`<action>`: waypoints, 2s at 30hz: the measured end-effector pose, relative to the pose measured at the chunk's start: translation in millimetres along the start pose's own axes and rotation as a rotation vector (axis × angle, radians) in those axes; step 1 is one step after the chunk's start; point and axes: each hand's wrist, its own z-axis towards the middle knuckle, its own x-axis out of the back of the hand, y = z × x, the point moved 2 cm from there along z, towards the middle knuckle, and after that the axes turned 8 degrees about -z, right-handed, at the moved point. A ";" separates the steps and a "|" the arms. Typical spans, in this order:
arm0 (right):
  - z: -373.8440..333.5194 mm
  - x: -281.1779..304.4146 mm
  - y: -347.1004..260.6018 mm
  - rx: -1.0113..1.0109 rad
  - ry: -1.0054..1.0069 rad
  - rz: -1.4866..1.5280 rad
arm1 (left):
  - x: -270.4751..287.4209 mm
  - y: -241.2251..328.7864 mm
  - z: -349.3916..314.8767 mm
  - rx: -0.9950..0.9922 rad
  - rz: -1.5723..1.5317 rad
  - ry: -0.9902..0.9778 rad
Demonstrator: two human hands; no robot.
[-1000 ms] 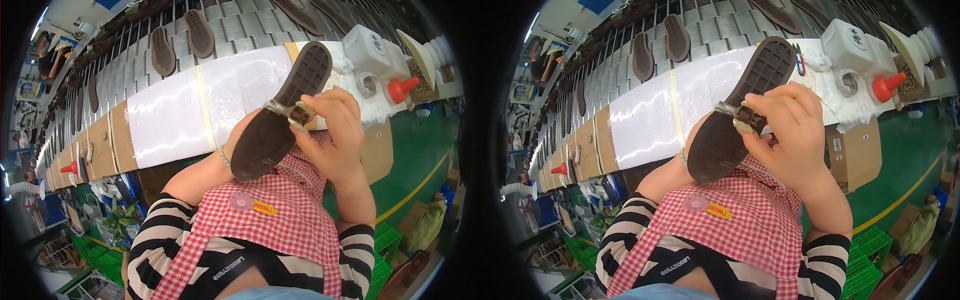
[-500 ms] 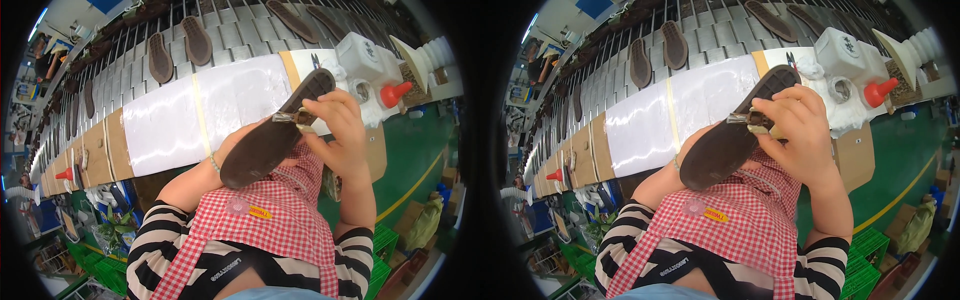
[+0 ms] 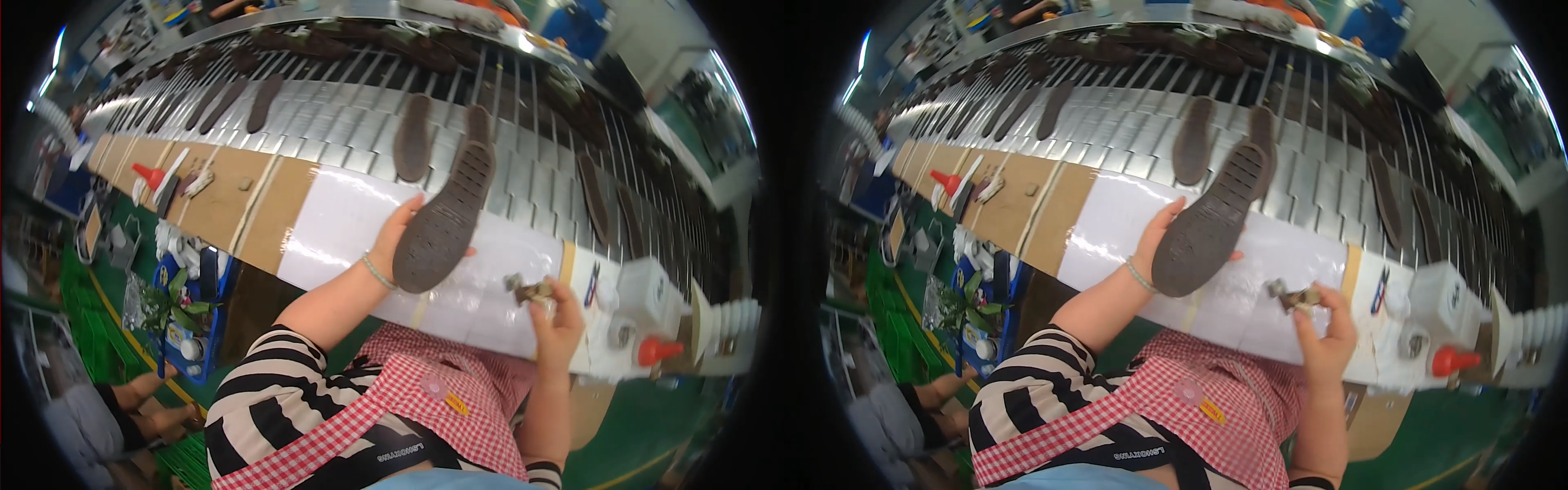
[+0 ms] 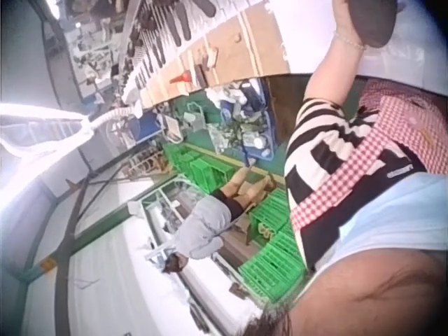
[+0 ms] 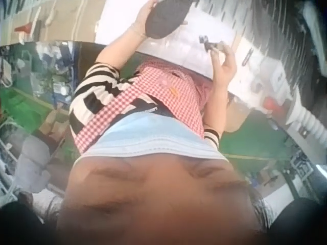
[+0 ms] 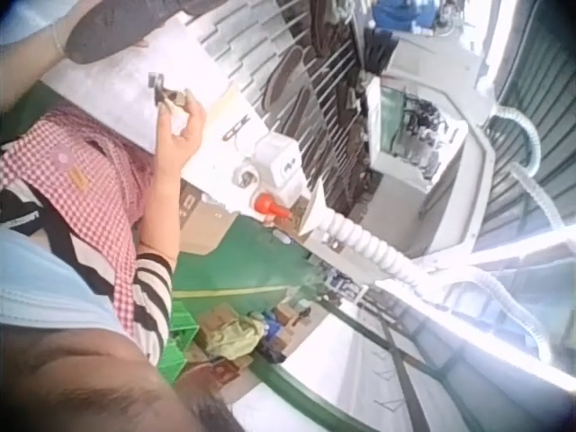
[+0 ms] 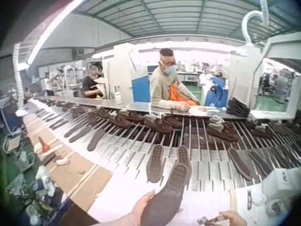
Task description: Applying adhesive to the underside of shoe soles using a manual brush at a factory station.
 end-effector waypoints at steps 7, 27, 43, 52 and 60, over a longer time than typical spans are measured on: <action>5.0 -45.5 36.2 -0.267 -0.292 0.350 | 10.1 148.8 -11.0 -0.260 0.209 0.035; 9.4 -64.6 74.1 -0.383 -0.233 0.459 | 127.9 476.7 -31.3 -0.711 2.380 1.886; 15.3 -88.3 66.5 -0.367 -0.359 0.587 | -35.8 240.7 -38.0 -0.714 0.638 -0.025; 2.8 5.2 15.7 -0.060 -0.241 0.057 | -79.8 52.1 9.6 -0.239 0.452 -0.176; -47.9 206.1 -8.9 0.024 0.346 -0.834 | -55.0 -63.6 15.1 0.079 0.324 -0.018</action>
